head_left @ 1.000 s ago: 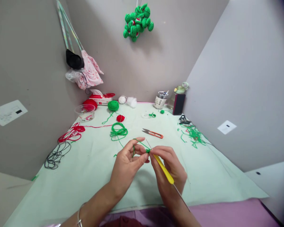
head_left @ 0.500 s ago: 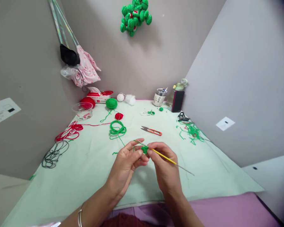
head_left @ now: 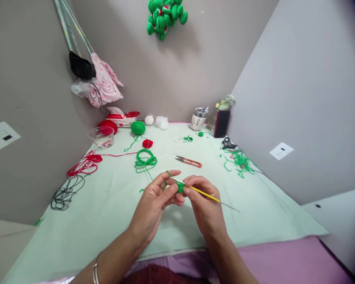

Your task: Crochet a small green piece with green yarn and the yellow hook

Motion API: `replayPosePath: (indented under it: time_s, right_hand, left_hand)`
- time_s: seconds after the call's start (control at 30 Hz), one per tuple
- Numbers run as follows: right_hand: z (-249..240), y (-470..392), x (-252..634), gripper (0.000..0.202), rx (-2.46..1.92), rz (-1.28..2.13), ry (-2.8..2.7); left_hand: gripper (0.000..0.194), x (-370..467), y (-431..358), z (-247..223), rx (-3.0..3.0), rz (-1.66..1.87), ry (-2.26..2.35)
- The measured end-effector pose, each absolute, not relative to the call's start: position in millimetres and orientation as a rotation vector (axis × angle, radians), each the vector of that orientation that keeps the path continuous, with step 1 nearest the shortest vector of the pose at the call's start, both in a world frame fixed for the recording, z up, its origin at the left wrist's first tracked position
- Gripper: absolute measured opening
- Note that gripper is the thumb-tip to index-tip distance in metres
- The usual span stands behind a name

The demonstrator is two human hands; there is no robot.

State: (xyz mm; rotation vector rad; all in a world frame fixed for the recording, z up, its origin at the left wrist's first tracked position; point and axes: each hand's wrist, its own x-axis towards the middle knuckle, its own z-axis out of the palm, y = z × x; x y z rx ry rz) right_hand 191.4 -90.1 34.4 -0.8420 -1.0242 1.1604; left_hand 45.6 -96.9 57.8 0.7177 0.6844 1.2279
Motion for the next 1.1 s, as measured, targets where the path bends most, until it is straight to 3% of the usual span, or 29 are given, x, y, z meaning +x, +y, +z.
replayPosePath:
  time_s: [0.33,0.63,0.9,1.1]
  right_hand:
    - [40.9,-95.2,196.8,0.002,-0.877,1.066,-1.21]
    - [36.9,-93.8,197.1,0.019,-0.875,1.233,-0.998]
    - [41.4,-102.6,202.6,0.018,-0.847,1.252,-1.125]
    - [42.3,-103.8,196.9,0.012,-0.86,0.929,-1.327]
  left_hand:
    - [0.039,41.1,-97.1,59.7,0.709,1.164,0.688]
    - [0.063,37.4,-102.1,60.3,0.794,1.133,0.745]
    - [0.066,33.7,-101.9,60.0,0.75,1.085,0.731]
    - [0.057,34.1,-103.3,61.1,0.711,1.104,0.685]
